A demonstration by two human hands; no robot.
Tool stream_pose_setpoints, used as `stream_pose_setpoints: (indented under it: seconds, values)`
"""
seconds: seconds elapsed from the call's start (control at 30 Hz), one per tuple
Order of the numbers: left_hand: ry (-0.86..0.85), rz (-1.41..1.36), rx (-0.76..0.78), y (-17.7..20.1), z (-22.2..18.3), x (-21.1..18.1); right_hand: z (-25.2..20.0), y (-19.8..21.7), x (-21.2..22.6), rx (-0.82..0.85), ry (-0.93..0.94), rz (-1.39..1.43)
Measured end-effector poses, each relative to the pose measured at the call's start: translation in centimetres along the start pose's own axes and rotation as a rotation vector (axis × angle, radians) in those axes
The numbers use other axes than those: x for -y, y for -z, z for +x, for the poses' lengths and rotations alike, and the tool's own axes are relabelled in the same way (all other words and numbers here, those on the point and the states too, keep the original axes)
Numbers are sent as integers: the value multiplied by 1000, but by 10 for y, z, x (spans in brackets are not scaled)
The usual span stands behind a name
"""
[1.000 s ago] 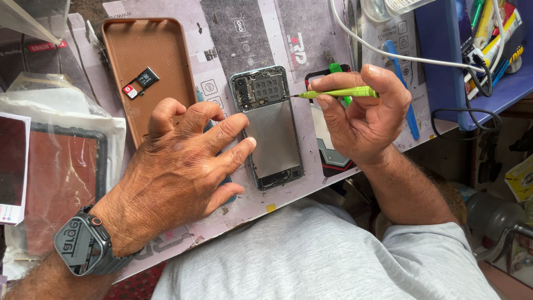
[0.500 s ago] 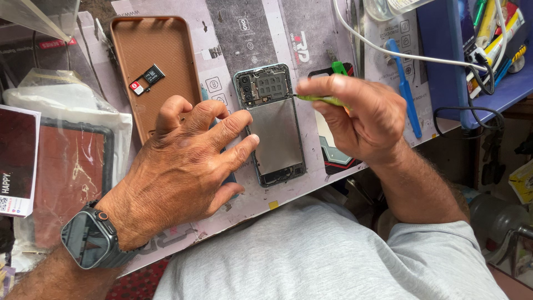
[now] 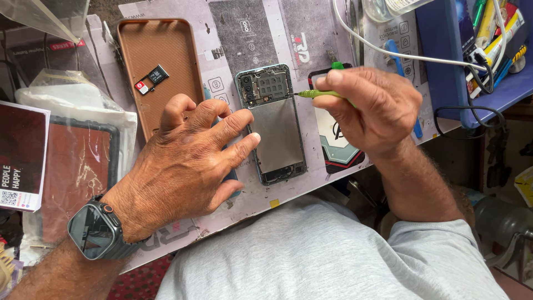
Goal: The person uses a green screwdriver to remove multiple small screws from the internal frame of a disassembled smartphone. The person carefully places each removed screw into a compartment of a brown plastic tray. The smartphone chassis remains open on the workbench throughout the process.
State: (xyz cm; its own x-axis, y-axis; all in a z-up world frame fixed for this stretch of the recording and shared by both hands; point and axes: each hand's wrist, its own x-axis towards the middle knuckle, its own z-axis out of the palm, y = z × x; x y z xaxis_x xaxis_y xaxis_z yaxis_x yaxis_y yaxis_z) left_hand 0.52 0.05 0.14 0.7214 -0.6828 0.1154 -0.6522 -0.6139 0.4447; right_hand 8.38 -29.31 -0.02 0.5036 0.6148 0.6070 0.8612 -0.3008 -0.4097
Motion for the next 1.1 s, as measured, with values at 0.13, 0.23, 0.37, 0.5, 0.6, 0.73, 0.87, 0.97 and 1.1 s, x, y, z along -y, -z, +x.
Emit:
stream_pose_setpoints:
  seconds: [0.13, 0.23, 0.37, 0.5, 0.6, 0.73, 0.87, 0.97, 1.1]
  values:
    - [-2, 23, 8, 1, 1, 0, 3, 1, 4, 65, -82, 138]
    - [3, 6, 15, 1, 0, -1, 1, -2, 6, 35, -17, 66]
    - [5, 16, 17, 3, 1, 0, 3, -6, 5, 31, -48, 95]
    - [5, 32, 21, 2, 1, -1, 3, -4, 5, 25, -62, -26]
    - [8, 31, 30, 3, 0, -1, 4, -5, 5, 76, -74, 135]
    - [9, 22, 28, 2, -1, 0, 3, -8, 4, 9, -33, -4]
    - [8, 27, 39, 2, 0, -1, 3, -9, 5, 26, -57, 44]
    - [7, 41, 38, 3, -1, -1, 2, -10, 9, 35, -60, 20]
    - [6, 52, 30, 4, -1, -1, 4, -9, 10, 38, -72, 32]
